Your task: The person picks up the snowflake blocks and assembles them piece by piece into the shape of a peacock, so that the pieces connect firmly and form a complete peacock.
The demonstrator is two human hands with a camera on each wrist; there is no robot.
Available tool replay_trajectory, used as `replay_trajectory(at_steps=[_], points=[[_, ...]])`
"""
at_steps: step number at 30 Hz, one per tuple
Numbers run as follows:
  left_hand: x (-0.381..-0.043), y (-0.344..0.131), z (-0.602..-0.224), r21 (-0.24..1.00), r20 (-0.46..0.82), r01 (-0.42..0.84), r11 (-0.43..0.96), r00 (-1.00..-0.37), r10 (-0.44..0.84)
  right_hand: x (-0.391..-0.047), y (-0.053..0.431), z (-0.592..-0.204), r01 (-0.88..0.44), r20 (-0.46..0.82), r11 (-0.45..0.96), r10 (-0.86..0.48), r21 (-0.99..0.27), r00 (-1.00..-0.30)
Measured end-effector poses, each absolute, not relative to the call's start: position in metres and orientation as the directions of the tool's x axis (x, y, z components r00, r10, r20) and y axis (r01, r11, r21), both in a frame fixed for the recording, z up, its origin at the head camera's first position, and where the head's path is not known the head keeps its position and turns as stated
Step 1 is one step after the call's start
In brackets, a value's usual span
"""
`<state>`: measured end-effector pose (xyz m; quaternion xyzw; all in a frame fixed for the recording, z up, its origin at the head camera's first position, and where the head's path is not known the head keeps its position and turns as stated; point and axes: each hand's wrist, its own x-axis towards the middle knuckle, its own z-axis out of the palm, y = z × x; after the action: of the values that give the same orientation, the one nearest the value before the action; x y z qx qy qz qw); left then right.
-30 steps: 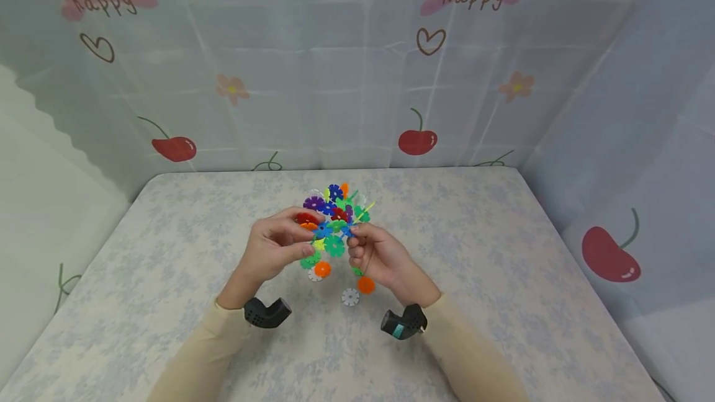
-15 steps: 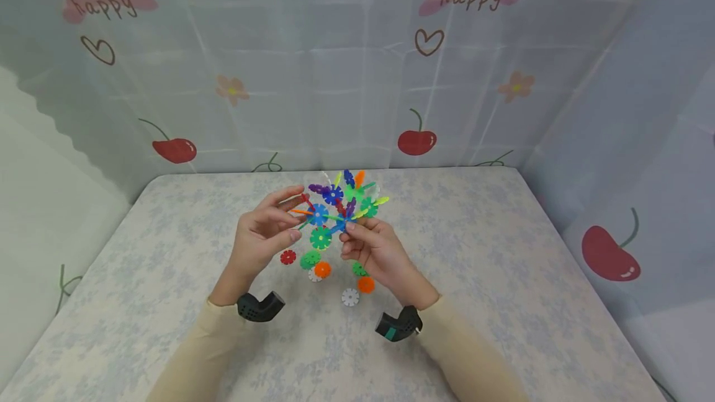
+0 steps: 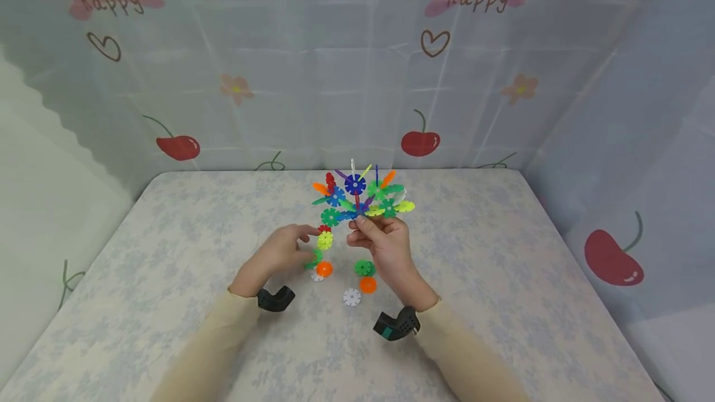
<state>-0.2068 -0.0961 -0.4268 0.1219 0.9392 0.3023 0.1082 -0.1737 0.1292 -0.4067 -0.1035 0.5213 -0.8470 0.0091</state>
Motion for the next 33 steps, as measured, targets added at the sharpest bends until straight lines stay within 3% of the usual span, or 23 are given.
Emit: replay_trajectory(at_steps=[3,12,14,17,20,22,26,33], points=[[-0.208,-0.09,-0.442,0.518,-0.212,0.186,0.834,-0.917,0.337,-0.174,0.13,-0.407,-0.108,0.181,-0.452,-0.121,-0.885,-0.976],[-0.209,-0.089,-0.453,0.555,-0.109,0.233,0.799,-0.931,0.347,-0.175,0.13,-0.407,-0.132,0.215,-0.462,-0.131,-0.877,-0.968],[-0.211,-0.09,-0.452,0.589,-0.027,0.257,0.767,-0.941,0.336,-0.175,0.13,-0.407,-0.125,0.207,-0.466,-0.13,-0.876,-0.97],[-0.213,-0.089,-0.449,0.664,0.23,0.358,0.656,-0.933,0.277,-0.175,0.13,-0.407,-0.11,0.19,-0.479,-0.121,-0.871,-0.974],[-0.207,-0.085,-0.439,0.733,0.485,0.509,0.451,-0.856,0.179,-0.174,0.13,-0.406,-0.106,0.188,-0.507,-0.113,-0.855,-0.976],[-0.201,-0.081,-0.429,0.738,0.587,0.597,0.315,-0.798,0.137,-0.174,0.13,-0.405,-0.106,0.189,-0.523,-0.109,-0.846,-0.976],[-0.19,-0.075,-0.414,0.702,0.676,0.683,0.2,-0.728,0.116,-0.174,0.13,-0.404,-0.095,0.191,-0.543,-0.123,-0.834,-0.974],[-0.189,-0.074,-0.41,0.644,0.732,0.736,0.21,-0.672,0.113,-0.171,0.129,-0.404,-0.061,0.161,-0.529,-0.147,-0.847,-0.976]])
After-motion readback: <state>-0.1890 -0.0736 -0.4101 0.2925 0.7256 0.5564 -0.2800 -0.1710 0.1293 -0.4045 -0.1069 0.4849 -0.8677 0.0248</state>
